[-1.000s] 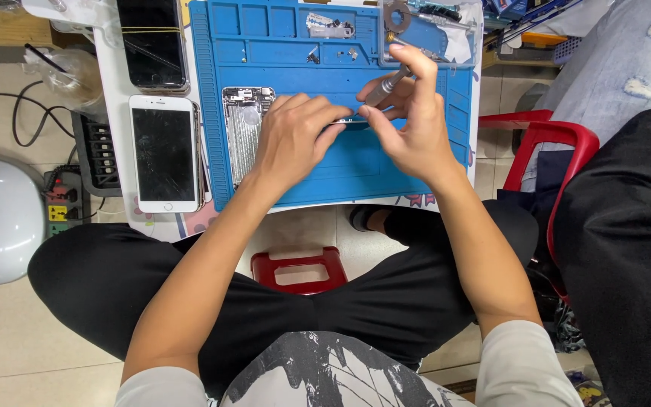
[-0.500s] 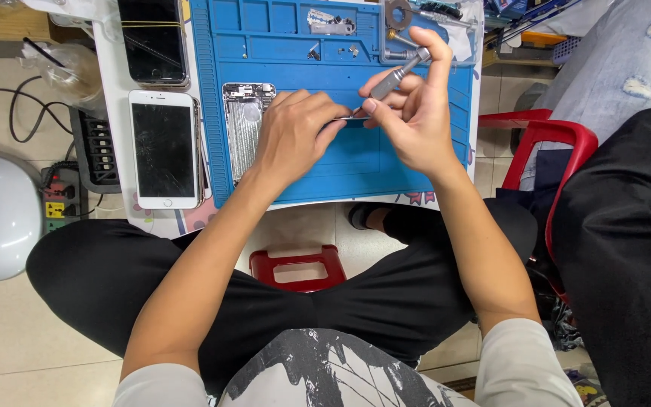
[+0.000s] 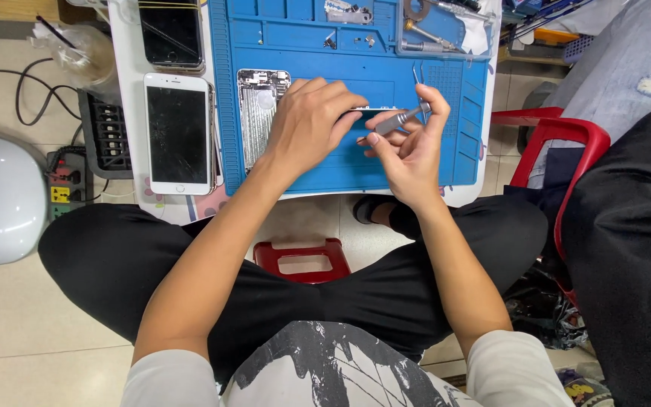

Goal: The person disassembles a white smartphone on a blue work mat, using a prying tool to separate the screen from the frame. They then use a screwdriver to remove screws from the internal components and place them on the mat. The person continues to manipulate the phone's internal parts and tools throughout the video.

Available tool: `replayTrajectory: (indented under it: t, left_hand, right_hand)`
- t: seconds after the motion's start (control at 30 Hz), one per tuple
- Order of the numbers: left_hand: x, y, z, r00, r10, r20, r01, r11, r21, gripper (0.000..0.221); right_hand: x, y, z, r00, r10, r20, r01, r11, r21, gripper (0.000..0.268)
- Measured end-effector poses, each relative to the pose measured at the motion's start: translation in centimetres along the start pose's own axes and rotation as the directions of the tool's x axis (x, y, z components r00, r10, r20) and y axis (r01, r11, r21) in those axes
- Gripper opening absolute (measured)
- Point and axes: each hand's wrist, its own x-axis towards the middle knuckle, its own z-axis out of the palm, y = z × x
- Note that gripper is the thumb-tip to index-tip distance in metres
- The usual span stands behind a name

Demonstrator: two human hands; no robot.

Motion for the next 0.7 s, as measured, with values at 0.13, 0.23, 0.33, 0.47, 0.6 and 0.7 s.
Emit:
replayTrajectory:
  t: [0.13,0.23,0.33,0.47,0.6,0.7]
  left_hand:
    - [-0.5,-1.3,1.2,0.992,0.105,0.072,-0.119,0.966,0.231,0.027]
    - [-0.6,-1.0,1.2,0.98,0.15,0.132,-0.193,0.885,0.425,0.034]
    - [-0.4,-0.8,0.8,0.975,0.142,0.168,-0.207,0.851,0.482,0.036]
    - [-0.4,-0.9,0.8,0.975,0.142,0.172,-0.211,0.841,0.499,0.039]
    - [-0.3,-0.8,0.7,0.974,0.129,0.186,-0.204,0.854,0.478,0.042]
    - [-0.3,-0.8,0.8,0.976,0.129,0.174,-0.198,0.856,0.478,0.039]
  right_hand:
    - [-1.0,1.3,1.5,0.997,0.002,-0.079,-0.007,0.998,-0.068,0.079]
    - [-1.5,1.7,2.9,0.99,-0.012,-0.143,0.002,0.997,-0.071,0.07]
    - [-1.4,1.9,3.8,0.98,-0.022,-0.2,0.01,0.998,-0.063,0.061]
    - [-0.9,2.6,4.2,0.968,-0.045,-0.248,0.016,0.993,-0.117,0.059]
    - [-0.9,3.8,4.0,0.966,-0.039,-0.257,-0.001,0.988,-0.154,0.06]
    - [-0.8,3.9,4.2,0.958,-0.026,-0.287,-0.016,0.989,-0.144,0.06]
